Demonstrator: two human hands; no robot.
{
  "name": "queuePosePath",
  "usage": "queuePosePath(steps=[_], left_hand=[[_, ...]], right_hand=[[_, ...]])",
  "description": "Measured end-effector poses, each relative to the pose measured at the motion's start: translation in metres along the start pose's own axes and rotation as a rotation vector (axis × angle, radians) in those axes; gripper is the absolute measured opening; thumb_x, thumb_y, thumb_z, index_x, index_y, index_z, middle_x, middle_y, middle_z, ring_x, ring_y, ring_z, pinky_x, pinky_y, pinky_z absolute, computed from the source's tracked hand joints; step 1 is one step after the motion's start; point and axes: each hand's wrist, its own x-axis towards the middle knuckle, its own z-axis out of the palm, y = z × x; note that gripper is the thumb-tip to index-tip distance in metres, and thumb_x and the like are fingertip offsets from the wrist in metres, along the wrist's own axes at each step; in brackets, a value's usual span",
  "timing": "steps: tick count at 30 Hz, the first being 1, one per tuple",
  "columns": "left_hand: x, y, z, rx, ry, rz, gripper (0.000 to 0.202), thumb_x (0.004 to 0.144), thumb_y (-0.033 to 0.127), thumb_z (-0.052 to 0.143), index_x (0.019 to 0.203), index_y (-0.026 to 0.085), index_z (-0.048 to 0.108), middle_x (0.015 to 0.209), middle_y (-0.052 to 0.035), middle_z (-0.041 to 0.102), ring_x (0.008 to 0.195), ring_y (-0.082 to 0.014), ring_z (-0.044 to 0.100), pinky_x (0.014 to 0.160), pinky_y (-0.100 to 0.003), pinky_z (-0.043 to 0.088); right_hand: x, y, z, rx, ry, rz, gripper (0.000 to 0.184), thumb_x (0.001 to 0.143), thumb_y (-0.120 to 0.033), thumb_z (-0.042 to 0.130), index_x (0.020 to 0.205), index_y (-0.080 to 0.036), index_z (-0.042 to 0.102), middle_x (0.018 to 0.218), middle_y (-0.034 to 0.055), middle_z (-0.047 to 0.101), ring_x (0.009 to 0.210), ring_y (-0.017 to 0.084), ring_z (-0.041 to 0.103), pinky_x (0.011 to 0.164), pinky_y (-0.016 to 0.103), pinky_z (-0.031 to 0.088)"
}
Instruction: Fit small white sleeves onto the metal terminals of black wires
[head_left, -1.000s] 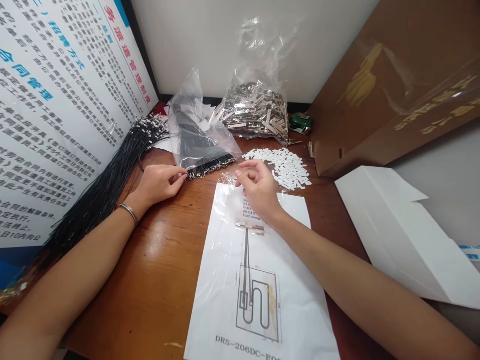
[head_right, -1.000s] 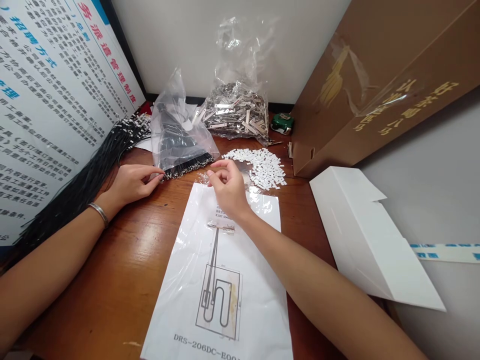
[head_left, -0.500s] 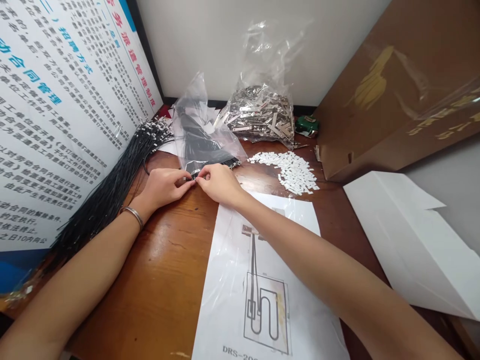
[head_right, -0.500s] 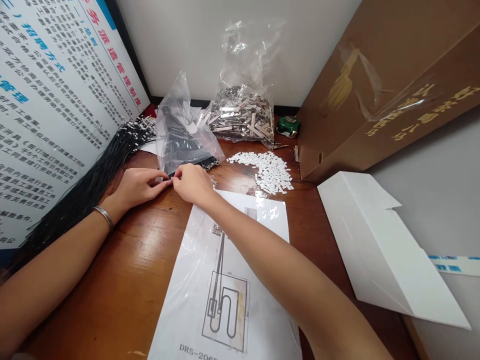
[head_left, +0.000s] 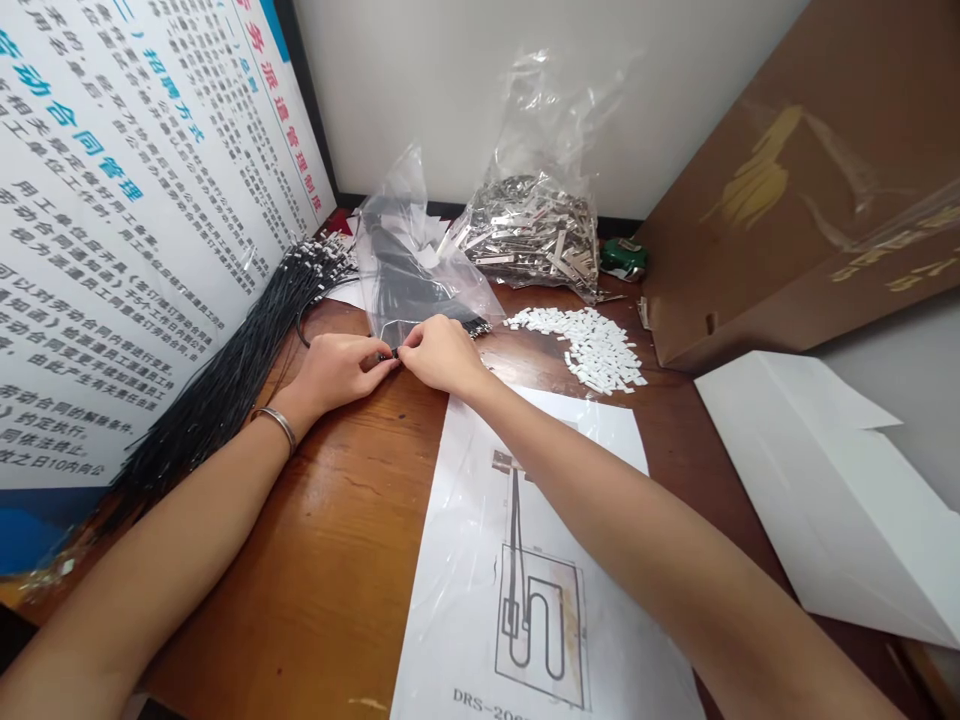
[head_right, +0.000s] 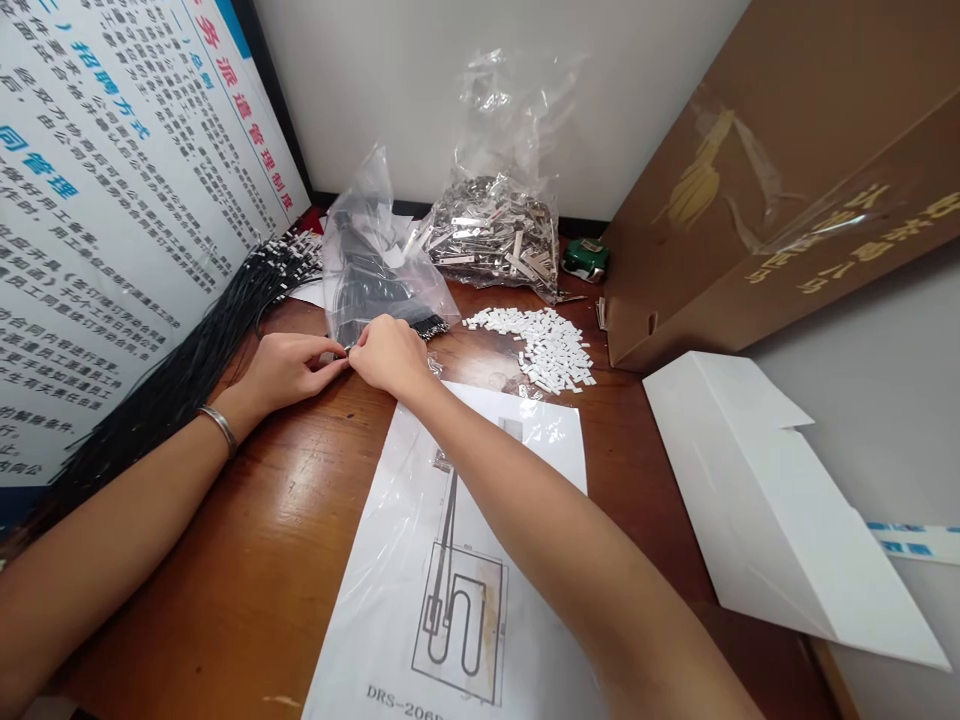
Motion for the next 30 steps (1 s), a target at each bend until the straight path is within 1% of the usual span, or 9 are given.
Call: queuePosePath(steps=[3,7,11,14,17,23,27,30], left_hand=[[0.000,0.001,-0.001,-0.010,0.001,-0.005,0.025,0.084,0.039,0.058,0.085,0.020,0.073,0.072,-0.0036,0.073,0.064,-0.0173,0.065,0.059,-0.027,0.041],[0.000,0.001,0.000,-0.020,-0.017,-0.010,0.028,0.085,0.043,0.057,0.084,0.020,0.073,0.072,-0.0037,0.073,0.063,-0.0166,0.065,0.058,-0.027,0.040],[0.001,0.000,0.001,0.007,-0.030,-0.003,0.031,0.086,0.045,0.056,0.084,0.020,0.073,0.073,-0.0039,0.073,0.063,-0.0170,0.064,0.057,-0.027,0.038],[0.001,0.000,0.000,0.011,-0.039,-0.009,0.030,0.086,0.045,0.056,0.085,0.020,0.073,0.072,-0.0037,0.073,0.062,-0.0167,0.064,0.057,-0.027,0.037],[0.001,0.002,-0.001,-0.009,-0.041,-0.026,0.031,0.086,0.047,0.056,0.086,0.020,0.073,0.071,-0.0035,0.073,0.062,-0.0163,0.063,0.057,-0.027,0.038],[0.002,0.006,-0.001,-0.033,-0.053,-0.071,0.036,0.084,0.053,0.056,0.086,0.022,0.074,0.067,-0.0024,0.071,0.061,-0.0163,0.062,0.056,-0.027,0.036],[0.004,0.008,0.002,0.007,-0.045,-0.069,0.035,0.086,0.050,0.054,0.087,0.021,0.074,0.069,-0.0035,0.072,0.062,-0.0179,0.063,0.054,-0.028,0.033],[0.004,0.007,0.004,0.017,-0.049,-0.086,0.035,0.087,0.049,0.052,0.088,0.022,0.074,0.068,-0.0034,0.071,0.062,-0.0186,0.063,0.054,-0.028,0.032]], right_hand=[[0.000,0.001,-0.001,-0.004,0.008,0.008,0.016,0.073,-0.026,0.061,0.078,-0.023,0.075,0.088,0.0113,0.073,0.088,0.029,0.066,0.071,0.034,0.047],[0.002,0.004,-0.003,0.036,0.021,0.007,0.013,0.072,-0.026,0.063,0.074,-0.022,0.075,0.084,0.0099,0.073,0.086,0.026,0.065,0.072,0.032,0.046],[0.007,0.009,-0.007,0.125,0.007,0.033,0.011,0.070,-0.025,0.063,0.066,-0.020,0.072,0.074,0.0067,0.071,0.077,0.022,0.064,0.065,0.028,0.044],[0.009,0.011,-0.011,0.165,0.002,0.030,0.012,0.070,-0.024,0.063,0.065,-0.018,0.071,0.070,0.0060,0.070,0.073,0.020,0.062,0.061,0.027,0.043],[0.009,0.012,-0.011,0.182,-0.008,0.020,0.011,0.069,-0.024,0.064,0.066,-0.017,0.072,0.070,0.0057,0.070,0.071,0.019,0.061,0.061,0.026,0.042],[0.005,0.012,-0.005,0.204,-0.060,-0.002,0.013,0.071,-0.025,0.063,0.066,-0.018,0.073,0.068,0.0042,0.069,0.071,0.019,0.061,0.061,0.025,0.041],[0.004,0.010,-0.004,0.238,-0.073,-0.033,0.013,0.073,-0.023,0.062,0.070,-0.018,0.074,0.072,0.0038,0.071,0.074,0.018,0.062,0.064,0.025,0.041],[0.004,0.007,-0.005,0.243,-0.087,-0.046,0.013,0.073,-0.021,0.061,0.069,-0.017,0.073,0.075,0.0040,0.072,0.076,0.018,0.062,0.066,0.025,0.042]])
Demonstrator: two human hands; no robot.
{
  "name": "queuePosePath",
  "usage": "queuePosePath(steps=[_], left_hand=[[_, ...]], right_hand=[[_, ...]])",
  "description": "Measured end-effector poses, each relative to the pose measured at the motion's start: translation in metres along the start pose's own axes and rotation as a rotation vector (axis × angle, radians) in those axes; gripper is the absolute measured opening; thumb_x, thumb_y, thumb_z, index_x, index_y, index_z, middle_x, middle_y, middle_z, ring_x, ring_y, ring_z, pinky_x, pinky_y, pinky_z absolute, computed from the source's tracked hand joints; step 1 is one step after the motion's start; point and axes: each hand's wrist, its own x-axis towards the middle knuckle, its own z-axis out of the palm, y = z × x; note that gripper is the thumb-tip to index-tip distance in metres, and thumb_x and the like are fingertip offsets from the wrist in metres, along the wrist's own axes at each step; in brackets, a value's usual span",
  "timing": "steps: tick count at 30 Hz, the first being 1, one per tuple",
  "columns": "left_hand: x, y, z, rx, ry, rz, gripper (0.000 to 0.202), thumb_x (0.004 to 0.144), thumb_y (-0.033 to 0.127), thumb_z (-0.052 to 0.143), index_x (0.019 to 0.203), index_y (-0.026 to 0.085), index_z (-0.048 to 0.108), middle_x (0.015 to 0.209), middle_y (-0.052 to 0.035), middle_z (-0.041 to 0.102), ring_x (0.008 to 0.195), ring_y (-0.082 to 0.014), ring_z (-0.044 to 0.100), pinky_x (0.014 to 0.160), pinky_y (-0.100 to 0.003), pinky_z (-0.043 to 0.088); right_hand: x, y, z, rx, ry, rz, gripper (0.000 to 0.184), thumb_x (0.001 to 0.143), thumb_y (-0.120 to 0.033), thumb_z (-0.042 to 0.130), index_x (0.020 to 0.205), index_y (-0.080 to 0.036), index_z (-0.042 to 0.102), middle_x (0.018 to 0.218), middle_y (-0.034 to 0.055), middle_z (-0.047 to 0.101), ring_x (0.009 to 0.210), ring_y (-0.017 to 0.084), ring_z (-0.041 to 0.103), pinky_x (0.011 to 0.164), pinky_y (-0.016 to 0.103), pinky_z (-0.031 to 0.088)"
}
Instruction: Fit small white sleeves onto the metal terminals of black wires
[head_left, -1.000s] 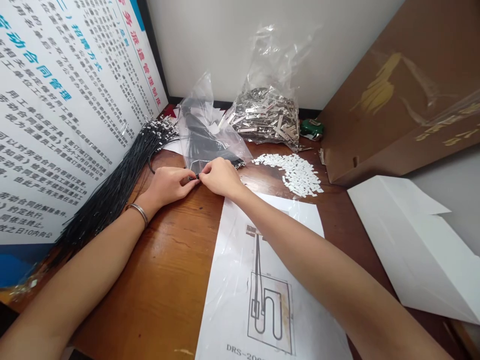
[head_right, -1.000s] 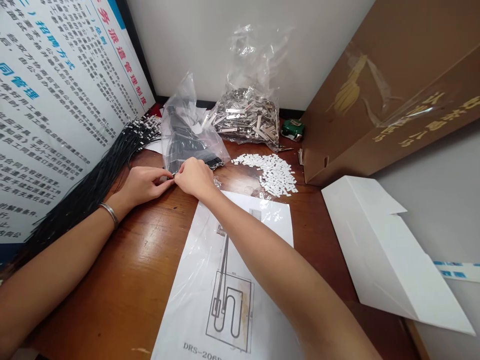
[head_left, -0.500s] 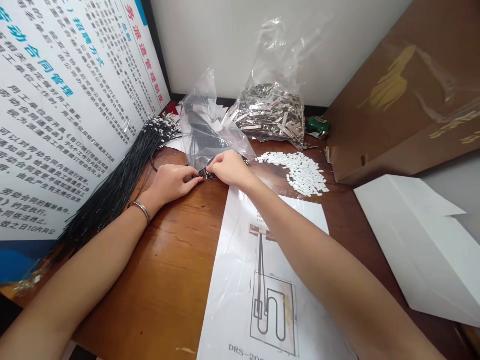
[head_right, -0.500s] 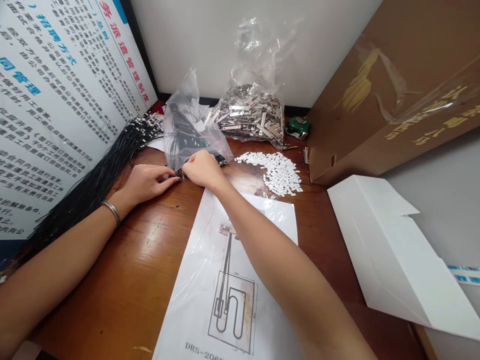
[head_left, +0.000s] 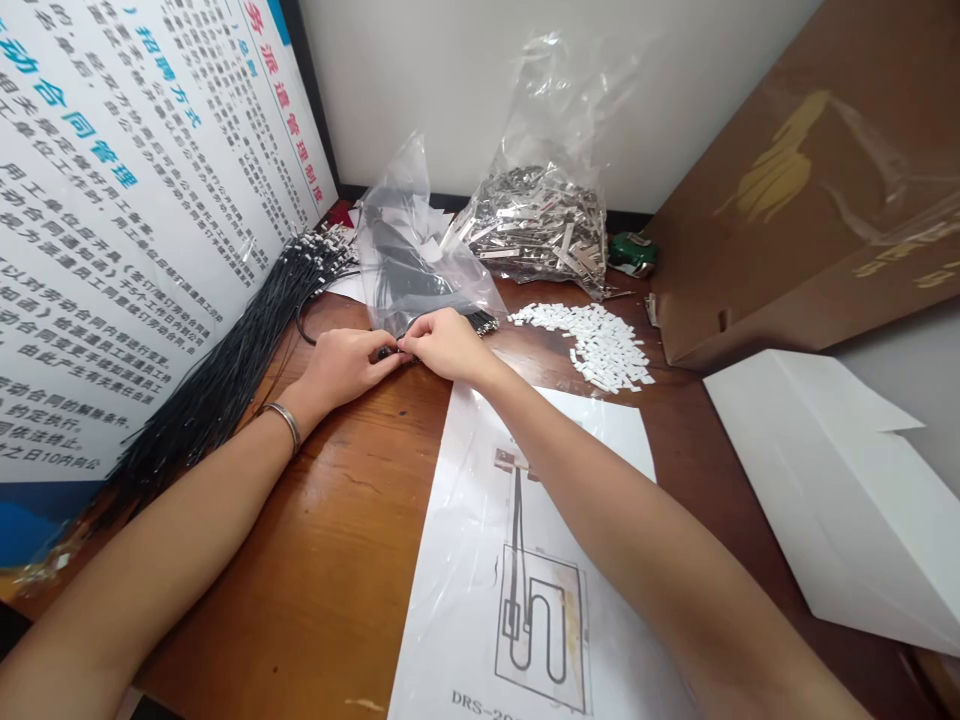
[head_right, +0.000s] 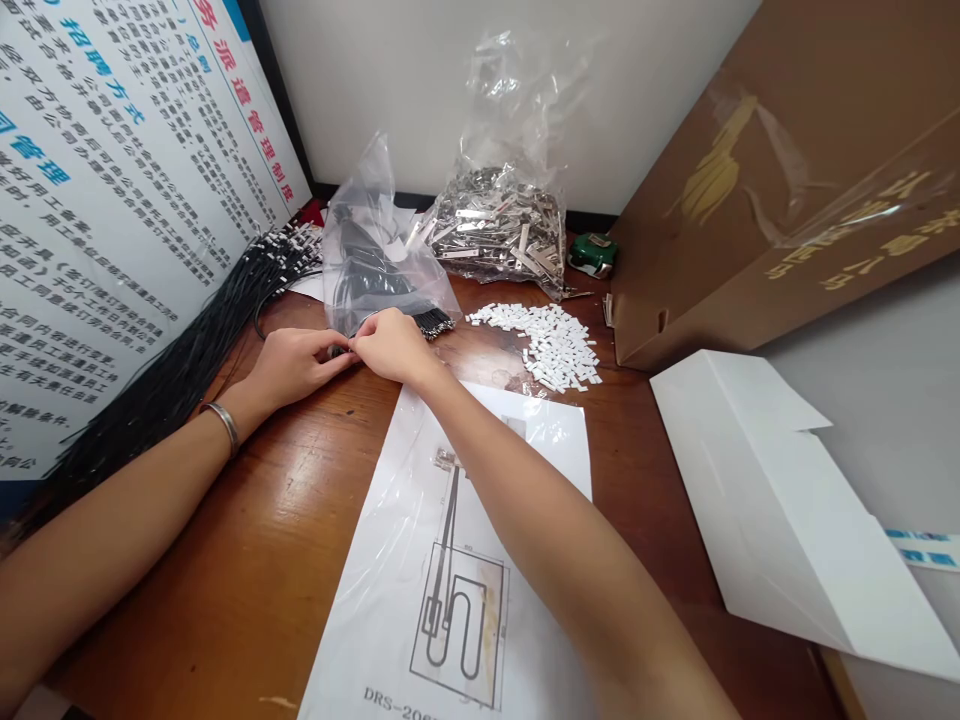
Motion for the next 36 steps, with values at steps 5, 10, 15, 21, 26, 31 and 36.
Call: queuePosePath(steps=[5,10,15,21,26,31,36], left_hand=[[0.000,-0.001,0.001,0.007,0.007,-0.015,0.032,0.087,0.047,0.053,0.084,0.022,0.073,0.067,-0.0032,0.071,0.061,-0.0181,0.062,0.054,-0.028,0.031],[0.001,-0.001,0.001,-0.015,-0.001,-0.051,0.032,0.086,0.048,0.055,0.083,0.022,0.073,0.067,-0.0031,0.071,0.060,-0.0178,0.061,0.054,-0.028,0.032],[0.002,0.000,-0.001,0.001,-0.045,-0.078,0.031,0.086,0.046,0.054,0.087,0.022,0.074,0.071,-0.0037,0.072,0.064,-0.0189,0.063,0.055,-0.028,0.033],[0.001,0.003,-0.004,0.024,-0.079,-0.099,0.031,0.086,0.045,0.054,0.091,0.021,0.073,0.077,-0.0052,0.074,0.071,-0.0210,0.065,0.058,-0.028,0.035],[0.001,0.004,-0.006,-0.021,-0.074,-0.088,0.035,0.086,0.051,0.054,0.087,0.021,0.072,0.075,-0.0044,0.073,0.068,-0.0196,0.065,0.056,-0.027,0.034],[0.001,0.006,-0.006,-0.058,-0.076,-0.061,0.035,0.085,0.052,0.056,0.086,0.021,0.071,0.076,-0.0035,0.074,0.067,-0.0177,0.064,0.057,-0.026,0.034],[0.001,0.007,-0.007,-0.048,-0.085,-0.070,0.036,0.084,0.053,0.056,0.086,0.021,0.071,0.076,-0.0039,0.073,0.068,-0.0183,0.065,0.058,-0.026,0.035]], right_hand=[[0.001,-0.001,-0.001,-0.023,-0.004,-0.020,0.013,0.071,-0.017,0.060,0.067,-0.018,0.072,0.073,0.0041,0.071,0.076,0.018,0.062,0.067,0.026,0.043],[0.001,-0.002,-0.005,-0.014,-0.008,-0.016,0.013,0.068,-0.016,0.059,0.065,-0.017,0.071,0.070,0.0038,0.070,0.072,0.018,0.059,0.063,0.025,0.041],[-0.003,-0.008,-0.012,-0.028,-0.135,-0.032,0.012,0.068,-0.019,0.058,0.065,-0.015,0.069,0.063,0.0011,0.062,0.065,0.015,0.053,0.058,0.024,0.037],[-0.012,-0.023,-0.029,-0.222,-0.352,-0.017,0.008,0.066,-0.019,0.059,0.064,-0.016,0.066,0.062,0.0009,0.058,0.060,0.013,0.047,0.052,0.024,0.033],[-0.015,-0.026,-0.048,-0.289,-0.414,0.001,0.008,0.067,-0.018,0.060,0.067,-0.017,0.068,0.065,0.0004,0.059,0.060,0.013,0.047,0.051,0.024,0.033],[-0.013,-0.021,-0.055,-0.234,-0.415,0.009,0.010,0.069,-0.016,0.060,0.069,-0.017,0.070,0.069,-0.0004,0.062,0.063,0.012,0.048,0.053,0.022,0.035],[-0.011,-0.020,-0.052,-0.251,-0.348,0.035,0.015,0.076,-0.025,0.061,0.070,-0.015,0.070,0.063,-0.0002,0.055,0.059,0.011,0.043,0.052,0.024,0.033]])
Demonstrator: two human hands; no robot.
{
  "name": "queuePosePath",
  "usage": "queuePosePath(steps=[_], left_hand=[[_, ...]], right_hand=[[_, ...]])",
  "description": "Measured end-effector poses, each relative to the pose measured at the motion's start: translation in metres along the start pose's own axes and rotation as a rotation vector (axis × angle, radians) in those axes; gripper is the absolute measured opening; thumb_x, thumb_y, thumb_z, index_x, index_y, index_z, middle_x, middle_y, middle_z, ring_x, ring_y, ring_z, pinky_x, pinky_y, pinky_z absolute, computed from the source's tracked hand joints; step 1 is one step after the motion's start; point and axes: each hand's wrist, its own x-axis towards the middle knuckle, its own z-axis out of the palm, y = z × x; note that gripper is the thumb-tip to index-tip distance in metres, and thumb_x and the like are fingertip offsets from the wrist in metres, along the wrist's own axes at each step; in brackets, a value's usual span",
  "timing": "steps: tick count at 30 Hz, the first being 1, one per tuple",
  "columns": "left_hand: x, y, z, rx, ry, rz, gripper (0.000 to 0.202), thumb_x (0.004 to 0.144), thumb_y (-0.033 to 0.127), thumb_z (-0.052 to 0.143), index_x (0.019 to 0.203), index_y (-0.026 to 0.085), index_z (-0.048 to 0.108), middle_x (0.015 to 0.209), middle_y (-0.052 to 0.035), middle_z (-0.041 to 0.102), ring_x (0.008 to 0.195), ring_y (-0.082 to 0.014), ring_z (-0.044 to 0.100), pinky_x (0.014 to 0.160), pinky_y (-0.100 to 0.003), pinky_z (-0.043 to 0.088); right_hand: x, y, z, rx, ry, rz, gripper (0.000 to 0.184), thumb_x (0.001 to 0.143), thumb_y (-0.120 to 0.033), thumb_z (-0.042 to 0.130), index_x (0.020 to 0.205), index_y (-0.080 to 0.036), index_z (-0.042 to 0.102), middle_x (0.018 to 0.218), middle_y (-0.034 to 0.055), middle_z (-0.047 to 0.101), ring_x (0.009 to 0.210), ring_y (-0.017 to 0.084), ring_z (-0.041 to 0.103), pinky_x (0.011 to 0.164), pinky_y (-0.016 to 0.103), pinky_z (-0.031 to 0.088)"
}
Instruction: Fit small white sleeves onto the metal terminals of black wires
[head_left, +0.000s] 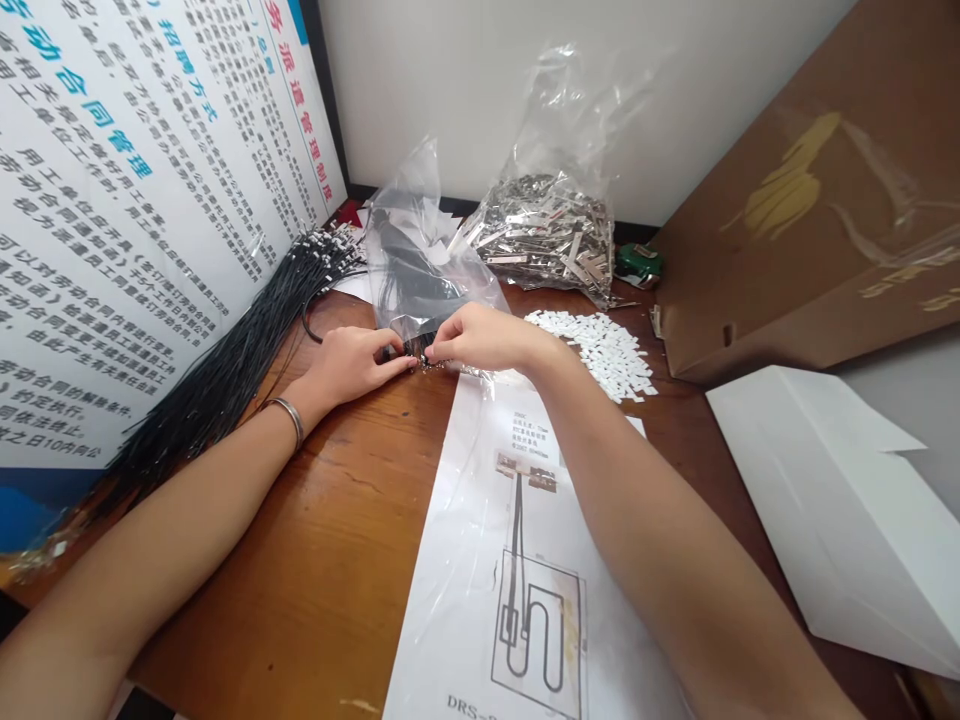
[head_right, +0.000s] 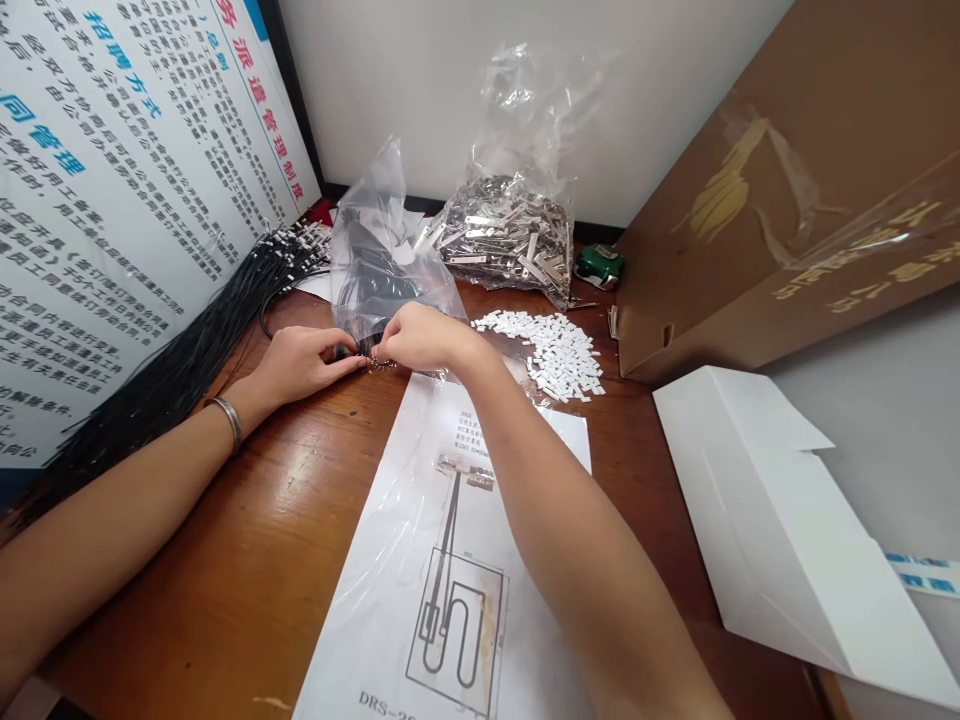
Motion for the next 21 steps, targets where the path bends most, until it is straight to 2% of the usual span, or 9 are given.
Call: queuePosePath(steps=[6,12,17,21], left_hand=[[-0.001,-0.001,0.001,-0.010,0.013,0.000,0.037,0.083,0.054,0.056,0.088,0.021,0.072,0.072,-0.0029,0.072,0.064,-0.0174,0.063,0.057,-0.026,0.033],[-0.001,-0.004,0.003,0.018,0.022,0.014,0.034,0.083,0.050,0.056,0.089,0.021,0.072,0.071,-0.0035,0.071,0.067,-0.0194,0.065,0.057,-0.027,0.035],[-0.002,-0.003,0.002,-0.011,0.022,0.016,0.036,0.082,0.053,0.057,0.089,0.021,0.071,0.073,-0.0030,0.072,0.067,-0.0184,0.065,0.058,-0.026,0.035],[-0.002,-0.001,0.001,-0.034,-0.011,0.033,0.039,0.082,0.057,0.055,0.087,0.022,0.070,0.076,-0.0021,0.073,0.066,-0.0170,0.064,0.057,-0.026,0.035]], right_hand=[[0.001,-0.004,0.008,0.006,0.059,0.026,0.029,0.080,-0.036,0.060,0.059,-0.016,0.062,0.052,-0.0028,0.041,0.050,0.010,0.034,0.049,0.026,0.027],[0.006,-0.005,0.018,-0.004,0.093,-0.005,0.026,0.072,-0.042,0.069,0.066,-0.016,0.068,0.063,0.0006,0.059,0.057,0.012,0.047,0.053,0.025,0.034],[0.009,-0.003,0.021,-0.026,0.087,0.018,0.013,0.073,-0.028,0.068,0.070,-0.016,0.073,0.067,0.0027,0.065,0.061,0.013,0.052,0.055,0.023,0.037],[0.010,-0.003,0.021,-0.014,0.088,0.018,0.009,0.070,-0.024,0.067,0.070,-0.017,0.073,0.068,0.0024,0.066,0.063,0.013,0.053,0.054,0.022,0.037]])
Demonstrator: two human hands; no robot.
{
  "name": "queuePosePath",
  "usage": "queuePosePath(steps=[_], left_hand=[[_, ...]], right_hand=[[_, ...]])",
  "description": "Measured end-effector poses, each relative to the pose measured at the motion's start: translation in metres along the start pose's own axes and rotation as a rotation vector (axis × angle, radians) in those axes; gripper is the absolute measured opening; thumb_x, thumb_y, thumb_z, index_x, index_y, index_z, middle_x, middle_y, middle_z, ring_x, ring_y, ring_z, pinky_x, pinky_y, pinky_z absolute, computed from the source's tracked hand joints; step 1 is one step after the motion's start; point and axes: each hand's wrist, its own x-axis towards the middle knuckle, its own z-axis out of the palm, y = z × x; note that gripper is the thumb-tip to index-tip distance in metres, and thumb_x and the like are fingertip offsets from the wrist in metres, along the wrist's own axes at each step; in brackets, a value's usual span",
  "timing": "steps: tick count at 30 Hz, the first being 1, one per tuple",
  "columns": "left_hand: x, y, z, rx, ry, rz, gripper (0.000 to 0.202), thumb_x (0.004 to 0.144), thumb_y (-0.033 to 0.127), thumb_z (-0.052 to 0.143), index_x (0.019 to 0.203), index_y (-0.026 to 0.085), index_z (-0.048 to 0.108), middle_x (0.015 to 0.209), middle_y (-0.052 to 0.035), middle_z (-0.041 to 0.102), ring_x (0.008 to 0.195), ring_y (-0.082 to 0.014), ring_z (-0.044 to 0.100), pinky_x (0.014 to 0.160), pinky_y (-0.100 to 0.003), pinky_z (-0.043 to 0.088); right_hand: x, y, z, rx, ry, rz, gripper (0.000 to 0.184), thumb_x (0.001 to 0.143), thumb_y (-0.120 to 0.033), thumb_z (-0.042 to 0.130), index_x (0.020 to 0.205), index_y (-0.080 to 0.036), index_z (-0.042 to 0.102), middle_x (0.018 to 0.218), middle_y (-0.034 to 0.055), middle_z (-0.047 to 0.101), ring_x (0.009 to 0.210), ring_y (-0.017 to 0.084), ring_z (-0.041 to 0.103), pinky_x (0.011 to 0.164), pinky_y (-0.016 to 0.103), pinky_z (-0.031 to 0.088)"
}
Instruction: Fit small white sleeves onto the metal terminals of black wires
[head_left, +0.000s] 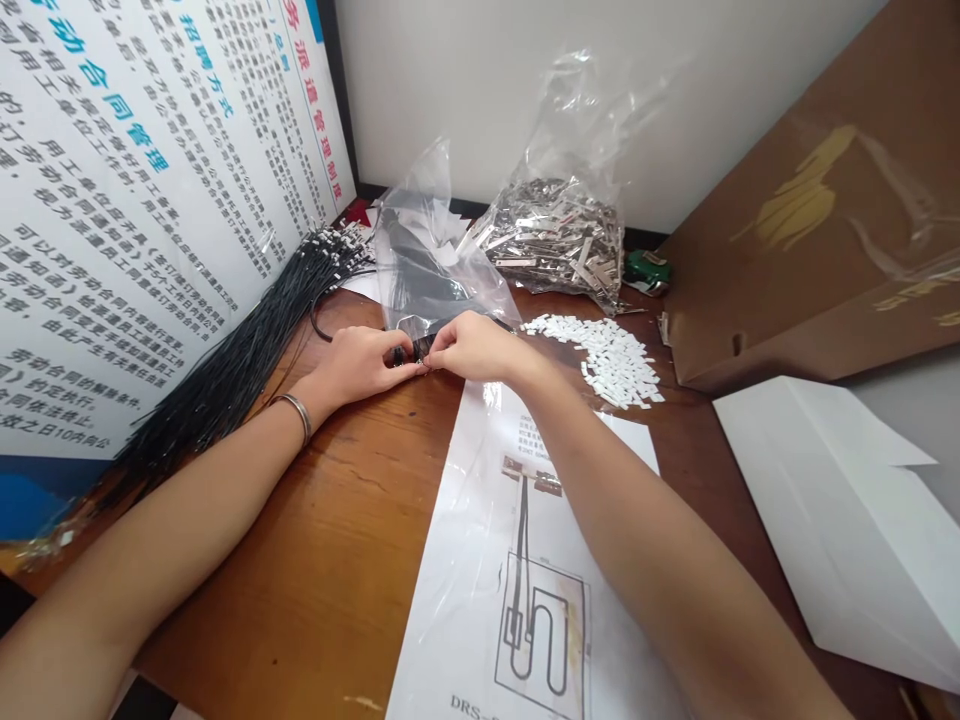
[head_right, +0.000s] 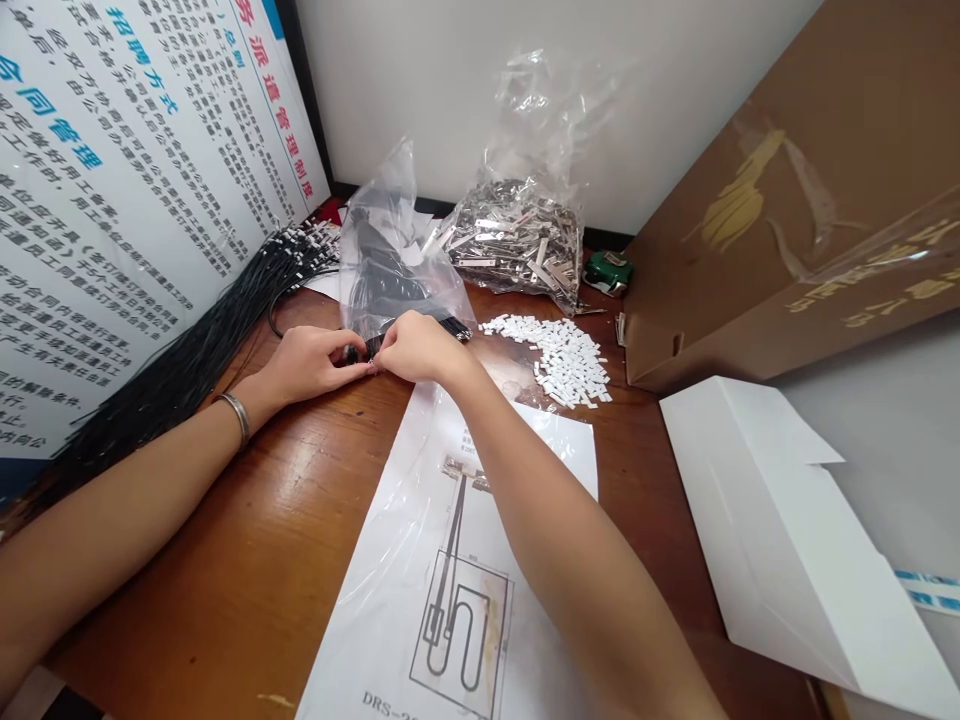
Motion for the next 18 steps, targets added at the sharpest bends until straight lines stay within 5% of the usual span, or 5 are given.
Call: queuePosePath(steps=[9,18], left_hand=[[0.000,0.002,0.000,0.039,-0.012,-0.035,0.036,0.084,0.053,0.055,0.091,0.022,0.070,0.084,-0.0046,0.075,0.075,-0.0210,0.066,0.061,-0.027,0.038],[0.001,0.001,0.000,0.056,-0.028,-0.065,0.033,0.084,0.048,0.053,0.095,0.021,0.070,0.076,-0.0046,0.072,0.073,-0.0220,0.065,0.060,-0.028,0.037]], right_hand=[[-0.003,-0.003,-0.003,-0.080,-0.082,-0.004,0.011,0.069,-0.019,0.060,0.067,-0.016,0.070,0.071,0.0047,0.066,0.065,0.015,0.055,0.052,0.023,0.037],[-0.037,-0.040,-0.014,-0.210,-0.431,-0.152,0.010,0.070,-0.018,0.062,0.060,-0.018,0.062,0.060,0.0013,0.058,0.054,0.013,0.048,0.047,0.027,0.032]])
